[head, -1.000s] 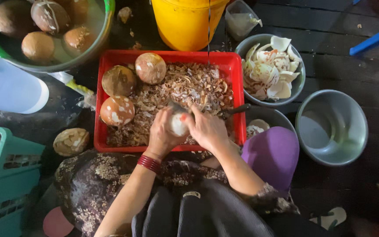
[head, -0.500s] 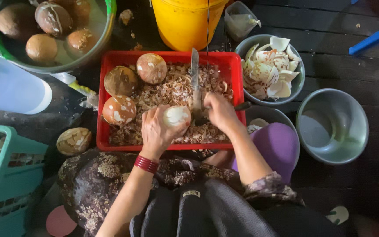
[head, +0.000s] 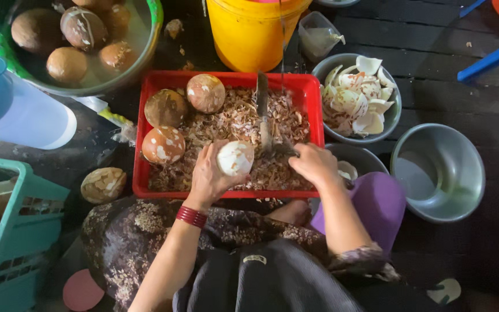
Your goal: The person sits on the floor and uses a knife to peel the husk off several coconuts. They rotate each coconut while scraping away the outer layer, placing the peeled coconuts into a red tray and discarding the husks into a nearby bowl.
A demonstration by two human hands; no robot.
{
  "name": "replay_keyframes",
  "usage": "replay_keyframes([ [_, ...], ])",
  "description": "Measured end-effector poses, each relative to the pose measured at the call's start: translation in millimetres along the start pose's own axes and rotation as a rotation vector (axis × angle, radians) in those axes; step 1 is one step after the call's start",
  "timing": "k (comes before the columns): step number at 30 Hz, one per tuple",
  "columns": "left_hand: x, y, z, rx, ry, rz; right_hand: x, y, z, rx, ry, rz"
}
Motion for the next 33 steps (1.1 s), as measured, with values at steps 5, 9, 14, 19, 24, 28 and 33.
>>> replay_keyframes([
  [5, -12, 5, 3, -0.024, 0.033, 0.017, -19, 12, 21, 0.296, 0.099, -0.221],
  [9, -14, 7, 7, -0.031, 0.007, -0.023, -6, 29, 33, 0.070, 0.149, -0.447],
  [14, -15, -4, 23, -0.168, -0.070, -0.027, 57, -5, 49, 0.095, 0.939, -0.358],
  [19, -5, -3, 31, -0.221, -0.069, -0.002, 104, -43, 61, -0.607, 0.640, -0.563],
  [24, -5, -10, 36, -0.205, -0.001, -0.028, 102, -7, 58, 0.307, 1.353, -0.198],
  [28, -10, -2, 31, -0.186, 0.068, 0.019, 114, -32, 36, -0.343, 0.782, -0.364],
  [33, -16, -10, 28, -0.211, -0.079, -0.039, 112, -35, 42, -0.144, 0.901, -0.146],
])
Point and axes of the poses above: each hand's wrist, its own y-axis towards the middle knuckle, its own z-axis out of the palm, x = y × z, the point moved 3 cm from there along y, towards the middle knuckle, and after that the axes turned 12 degrees about z, right-handed, at the moved point
